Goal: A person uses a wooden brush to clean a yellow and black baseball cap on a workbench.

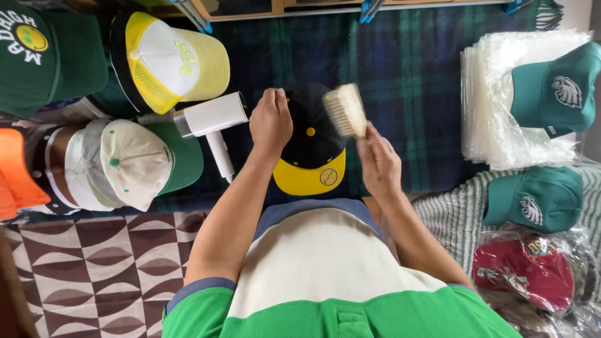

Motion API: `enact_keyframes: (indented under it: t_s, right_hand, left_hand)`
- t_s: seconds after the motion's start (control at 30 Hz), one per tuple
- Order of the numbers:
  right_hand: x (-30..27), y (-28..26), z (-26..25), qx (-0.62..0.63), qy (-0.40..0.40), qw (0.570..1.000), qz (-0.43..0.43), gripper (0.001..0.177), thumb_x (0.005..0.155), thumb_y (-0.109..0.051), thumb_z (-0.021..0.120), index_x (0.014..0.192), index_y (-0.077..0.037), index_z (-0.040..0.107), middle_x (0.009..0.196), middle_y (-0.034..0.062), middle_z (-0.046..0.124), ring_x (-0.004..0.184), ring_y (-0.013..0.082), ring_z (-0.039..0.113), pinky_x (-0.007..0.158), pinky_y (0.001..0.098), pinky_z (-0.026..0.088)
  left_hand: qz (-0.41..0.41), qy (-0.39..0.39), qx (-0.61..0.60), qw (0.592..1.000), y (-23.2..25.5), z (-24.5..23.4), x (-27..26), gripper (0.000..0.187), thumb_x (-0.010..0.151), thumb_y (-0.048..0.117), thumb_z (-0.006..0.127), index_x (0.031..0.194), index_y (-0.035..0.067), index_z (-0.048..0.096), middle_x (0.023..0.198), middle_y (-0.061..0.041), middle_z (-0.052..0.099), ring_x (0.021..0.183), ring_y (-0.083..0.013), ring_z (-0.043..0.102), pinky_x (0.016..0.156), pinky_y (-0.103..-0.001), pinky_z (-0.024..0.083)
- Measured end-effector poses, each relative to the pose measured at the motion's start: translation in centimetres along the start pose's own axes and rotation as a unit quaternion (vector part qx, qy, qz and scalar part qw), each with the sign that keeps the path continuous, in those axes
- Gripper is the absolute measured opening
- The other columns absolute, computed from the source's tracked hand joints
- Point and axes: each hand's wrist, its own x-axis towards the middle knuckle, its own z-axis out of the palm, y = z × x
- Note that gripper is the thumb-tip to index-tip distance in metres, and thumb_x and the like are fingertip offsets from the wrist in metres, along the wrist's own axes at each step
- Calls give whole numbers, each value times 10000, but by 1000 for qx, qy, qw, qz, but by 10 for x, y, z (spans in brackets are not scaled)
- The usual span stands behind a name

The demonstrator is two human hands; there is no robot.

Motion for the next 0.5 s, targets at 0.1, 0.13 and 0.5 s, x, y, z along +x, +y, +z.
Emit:
enact_keyframes:
  t_s: [0.1, 0.13, 0.5]
  right_hand:
    - [43, -42, 0, -167, -110, 970, -137, 330, 1014, -249, 682, 1302, -97, 734, 1145, 103, 773, 880, 276, 728, 671, 358, 588]
    - [47, -34, 5, -168, -110, 970, -134, 330, 1014, -249, 682, 1302, -97, 734, 1145, 103, 773, 880, 276, 728, 671, 358, 588]
    - [81, -10, 0, -31, -99, 990, -94, 254, 1031, -160, 709, 1246, -29, 747, 1105, 166, 763, 974, 389, 718, 803, 417, 587]
  left_hand:
    - [-12, -14, -10, 1000, -17, 8, 3, 304, 1083, 386, 398, 1041, 156, 592, 827, -93, 680, 815, -399, 718, 677, -534, 570]
    - [-12, -17, -9, 1000, -13, 6, 1, 304, 1083, 386, 398, 1041, 156, 592, 827, -93, 680, 815, -399, 718, 677, -534, 570]
    - [-12, -4, -15, 1000, -9, 13, 7, 325, 1072, 352, 402, 1121, 105, 607, 870, -121, 712, 816, -422, 720, 703, -533, 587]
